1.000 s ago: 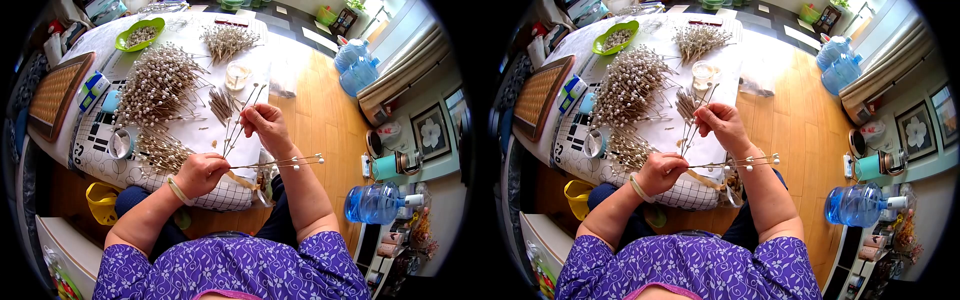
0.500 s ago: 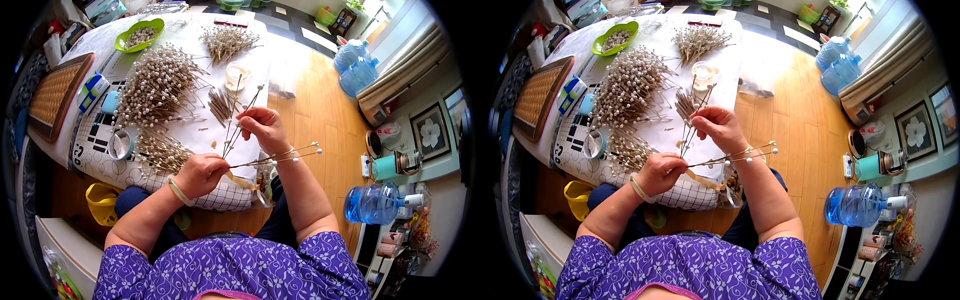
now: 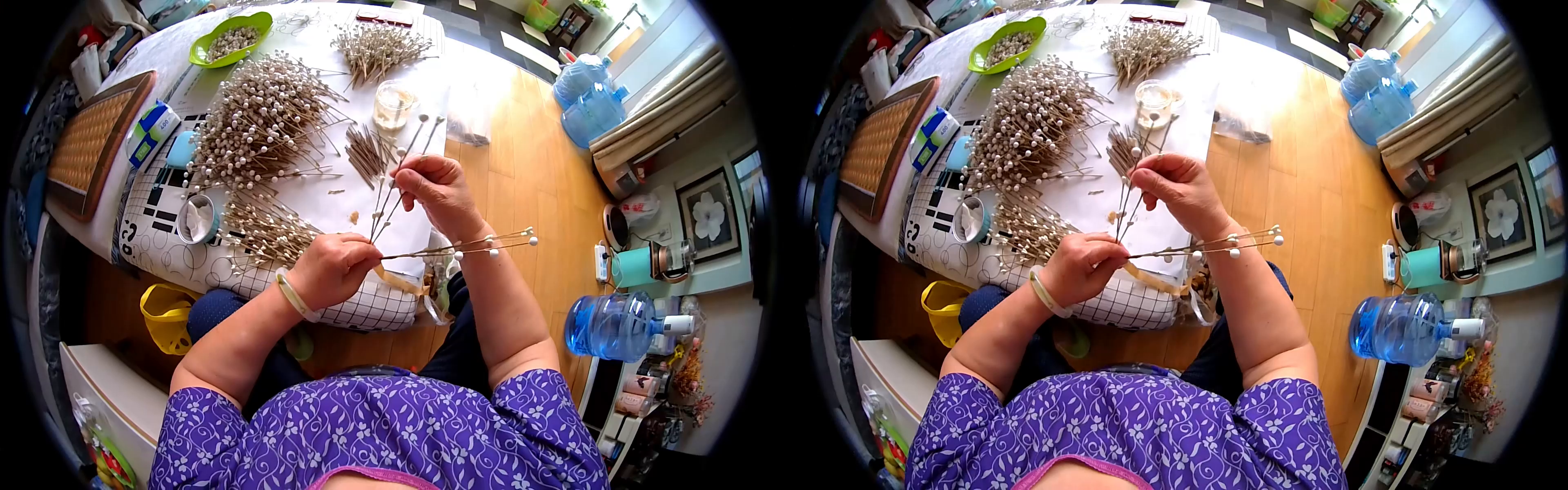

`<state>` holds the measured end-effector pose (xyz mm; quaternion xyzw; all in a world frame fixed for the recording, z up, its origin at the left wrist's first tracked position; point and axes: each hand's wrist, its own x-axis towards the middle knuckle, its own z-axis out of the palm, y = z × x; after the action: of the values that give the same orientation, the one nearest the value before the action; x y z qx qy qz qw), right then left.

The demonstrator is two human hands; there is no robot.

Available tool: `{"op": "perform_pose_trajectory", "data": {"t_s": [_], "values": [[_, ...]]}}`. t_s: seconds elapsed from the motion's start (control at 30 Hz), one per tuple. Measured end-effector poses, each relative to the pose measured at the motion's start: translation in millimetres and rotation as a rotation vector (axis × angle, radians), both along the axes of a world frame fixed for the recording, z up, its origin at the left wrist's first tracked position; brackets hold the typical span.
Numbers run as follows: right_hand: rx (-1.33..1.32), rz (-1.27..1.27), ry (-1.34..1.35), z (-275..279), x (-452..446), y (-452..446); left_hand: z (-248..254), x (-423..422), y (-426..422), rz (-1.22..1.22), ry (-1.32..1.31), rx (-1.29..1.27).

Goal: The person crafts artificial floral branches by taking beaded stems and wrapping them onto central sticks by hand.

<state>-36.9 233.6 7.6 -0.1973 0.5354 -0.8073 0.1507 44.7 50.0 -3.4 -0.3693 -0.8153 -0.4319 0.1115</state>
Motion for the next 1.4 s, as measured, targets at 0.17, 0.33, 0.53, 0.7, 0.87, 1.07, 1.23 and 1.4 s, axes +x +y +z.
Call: {"op": "perform_pose_trajectory", "data": {"t_s": [0.17, 0.33, 0.53, 0.7, 0.87, 1.07, 1.23, 1.4], "values": [[0.001, 0.038, -0.044, 8, 3, -1, 2, 1, 0, -0.003, -0.01, -0.026], [0.024, 0.097, -0.008, 3, -1, 0, 0, 0, 1, -0.009, -0.001, -0.024], [0.007, 0.042, -0.047, 0, -2, 0, 2, 2, 1, 0.021, -0.008, -0.029], [-0.006, 0.016, -0.064, 0, -4, 2, 1, 2, 1, -0.008, -0.017, -0.038], [0.001, 0.0, -0.103, -2, -5, 2, 2, 1, 1, 0.001, -0.008, -0.01], [0.089, 0.134, -0.151, -3, 4, -5, 8, -2, -4, 0.085, -0.061, 0.045], [0.16, 0.231, -0.203, -14, 11, -15, 8, -4, -8, 0.052, -0.1, 0.096], [0.115, 0.288, -0.186, -17, 11, -20, 12, -7, -11, -0.014, -0.093, 0.092]]}}
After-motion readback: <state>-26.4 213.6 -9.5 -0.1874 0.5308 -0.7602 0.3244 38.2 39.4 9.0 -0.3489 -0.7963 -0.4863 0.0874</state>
